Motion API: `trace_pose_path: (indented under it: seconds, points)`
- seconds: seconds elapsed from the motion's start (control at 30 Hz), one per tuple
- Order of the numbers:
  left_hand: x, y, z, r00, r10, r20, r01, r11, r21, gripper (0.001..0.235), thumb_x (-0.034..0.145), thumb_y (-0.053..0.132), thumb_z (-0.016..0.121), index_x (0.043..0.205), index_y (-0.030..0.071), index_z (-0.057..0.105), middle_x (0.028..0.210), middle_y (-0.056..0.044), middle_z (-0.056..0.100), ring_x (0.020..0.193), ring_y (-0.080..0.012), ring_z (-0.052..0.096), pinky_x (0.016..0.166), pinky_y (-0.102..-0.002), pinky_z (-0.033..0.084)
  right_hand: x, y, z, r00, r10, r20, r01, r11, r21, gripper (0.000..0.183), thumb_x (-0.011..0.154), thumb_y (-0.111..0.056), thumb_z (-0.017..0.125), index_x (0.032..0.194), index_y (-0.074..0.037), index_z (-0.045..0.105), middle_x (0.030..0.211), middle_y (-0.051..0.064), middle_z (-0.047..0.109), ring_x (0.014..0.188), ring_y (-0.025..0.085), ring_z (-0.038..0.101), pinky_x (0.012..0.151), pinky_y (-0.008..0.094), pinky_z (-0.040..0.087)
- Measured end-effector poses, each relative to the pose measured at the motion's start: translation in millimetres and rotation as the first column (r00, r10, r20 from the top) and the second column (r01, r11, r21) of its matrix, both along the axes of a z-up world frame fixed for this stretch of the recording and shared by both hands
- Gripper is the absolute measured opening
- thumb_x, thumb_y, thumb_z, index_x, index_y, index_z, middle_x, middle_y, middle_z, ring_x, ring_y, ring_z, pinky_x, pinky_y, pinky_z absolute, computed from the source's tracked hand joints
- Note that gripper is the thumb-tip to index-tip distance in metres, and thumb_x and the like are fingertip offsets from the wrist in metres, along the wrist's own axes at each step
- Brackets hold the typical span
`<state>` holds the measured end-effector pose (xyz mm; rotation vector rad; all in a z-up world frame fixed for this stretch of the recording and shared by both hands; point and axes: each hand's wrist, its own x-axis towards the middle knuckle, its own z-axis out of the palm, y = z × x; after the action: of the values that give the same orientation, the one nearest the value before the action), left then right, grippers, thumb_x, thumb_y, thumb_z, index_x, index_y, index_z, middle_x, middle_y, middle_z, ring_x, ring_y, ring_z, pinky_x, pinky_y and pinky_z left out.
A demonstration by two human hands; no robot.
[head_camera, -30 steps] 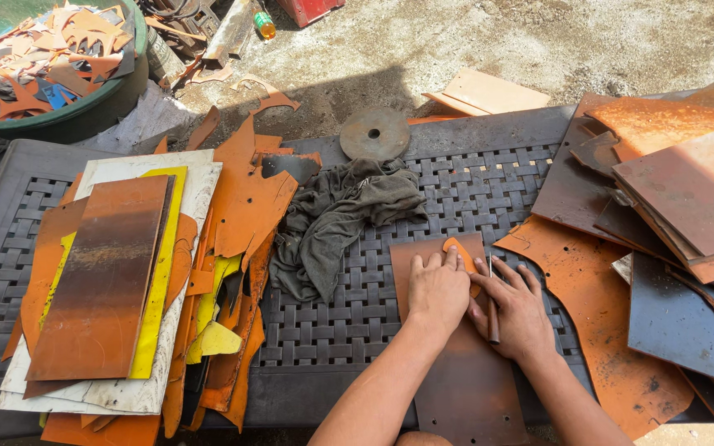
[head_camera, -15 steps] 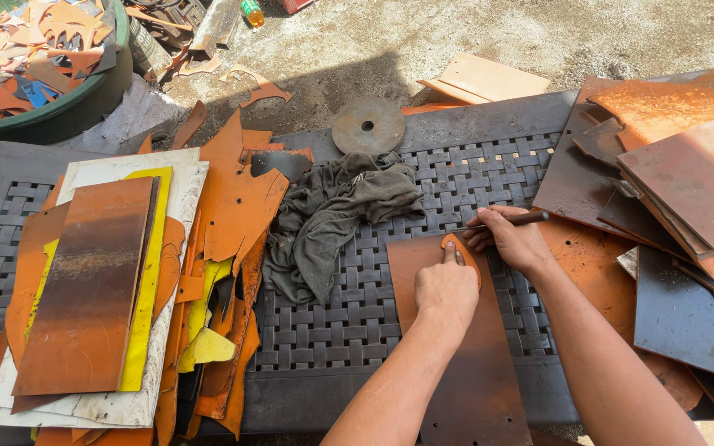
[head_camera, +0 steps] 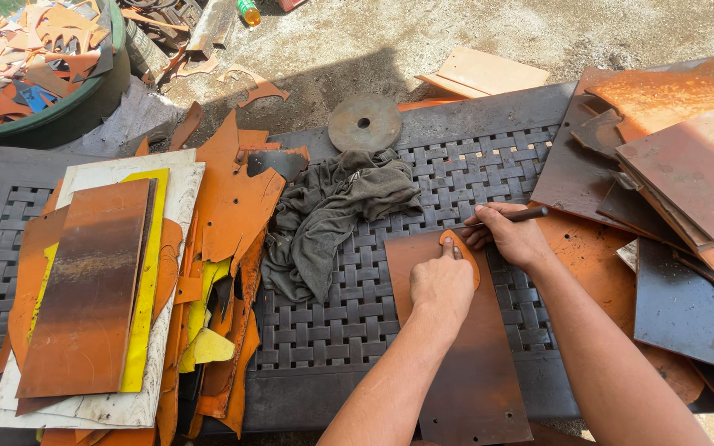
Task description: The person uses a small orange template and a cutting tool to cut shapes from a brown leather sheet on a woven table. They repeatedly position the template, trace the outline, and cut along the edges to produce multiple identical pieces.
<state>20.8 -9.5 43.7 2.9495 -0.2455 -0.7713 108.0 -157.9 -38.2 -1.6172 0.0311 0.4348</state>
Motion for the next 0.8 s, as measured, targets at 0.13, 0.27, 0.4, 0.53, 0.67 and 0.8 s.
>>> trace_pose_path:
  seconds: [0.13,0.27,0.4,0.53,0.67,0.8]
  points:
    - [0.7,1.0,-6.1,1.0,-0.004,-0.03,0.004,1.0,0.005,0.048,0.095,0.01,0.056,0.143,0.003,0.056,0.171,-0.01,0.018,0.097,-0.024,0.075,0.068,-0.039,0.061,-2.2,2.2,2.2,0.991,0.105,0.078,-0.095,0.988,-0.123,0.037,0.103,-0.025,0.051,0.097,0.005,0.071,0.085,0.012,0.075,0.074,0.017,0.071,0.072,0.032,0.059]
    - [1.6,2.4,-9.9,1.0,0.004,0.027,-0.004,1.0,-0.019,0.05,0.095,0.008,0.056,0.144,0.003,0.052,0.168,-0.009,0.021,0.095,-0.0249,0.075,0.067,-0.04,0.062,-18.7,1.8,17.6,0.989,0.115,0.095,-0.087,0.963,-0.254,0.037,0.104,-0.023,0.052,0.096,0.007,0.073,0.083,0.014,0.075,0.075,0.018,0.068,0.073,0.033,0.058]
    - [0.5,3.8,-11.2,0.999,0.022,0.04,-0.02,0.999,-0.044,0.045,0.095,0.009,0.056,0.139,0.002,0.057,0.167,-0.01,0.025,0.093,-0.0254,0.076,0.067,-0.041,0.062,-54.9,-0.7,39.0,0.99,0.069,0.125,-0.014,0.92,-0.393,0.033,0.101,-0.021,0.052,0.093,0.005,0.072,0.082,0.01,0.076,0.074,0.017,0.069,0.073,0.032,0.056]
    - [0.8,3.9,-13.6,0.999,0.032,0.031,-0.03,0.998,-0.056,0.035,0.096,0.011,0.057,0.128,0.001,0.067,0.169,-0.012,0.026,0.092,-0.0252,0.076,0.069,-0.04,0.061,-100.7,7.5,52.7,0.981,0.007,0.194,0.12,0.766,-0.631,0.033,0.103,-0.023,0.056,0.093,0.004,0.071,0.078,0.018,0.071,0.068,0.026,0.065,0.071,0.037,0.054]
    - [0.8,3.1,-20.7,0.997,0.029,0.065,-0.024,0.997,-0.069,0.035,0.095,0.014,0.059,0.127,0.001,0.066,0.166,-0.014,0.028,0.091,-0.0254,0.077,0.066,-0.041,0.061,-144.8,32.8,51.7,0.938,0.057,0.343,0.251,0.573,-0.78,0.039,0.104,-0.028,0.057,0.084,0.003,0.068,0.081,0.019,0.072,0.072,0.03,0.067,0.074,0.039,0.054]
    - [2.3,4.0,-31.3,0.993,0.036,0.111,-0.028,0.997,-0.078,0.035,0.094,0.012,0.06,0.126,0.001,0.066,0.151,-0.013,0.049,0.09,-0.0245,0.077,0.063,-0.041,0.062,-163.5,31.3,48.9,0.919,-0.353,0.176,0.392,0.87,-0.299,0.036,0.101,-0.024,0.049,0.095,0.003,0.073,0.082,0.018,0.076,0.074,0.026,0.071,0.073,0.039,0.057]
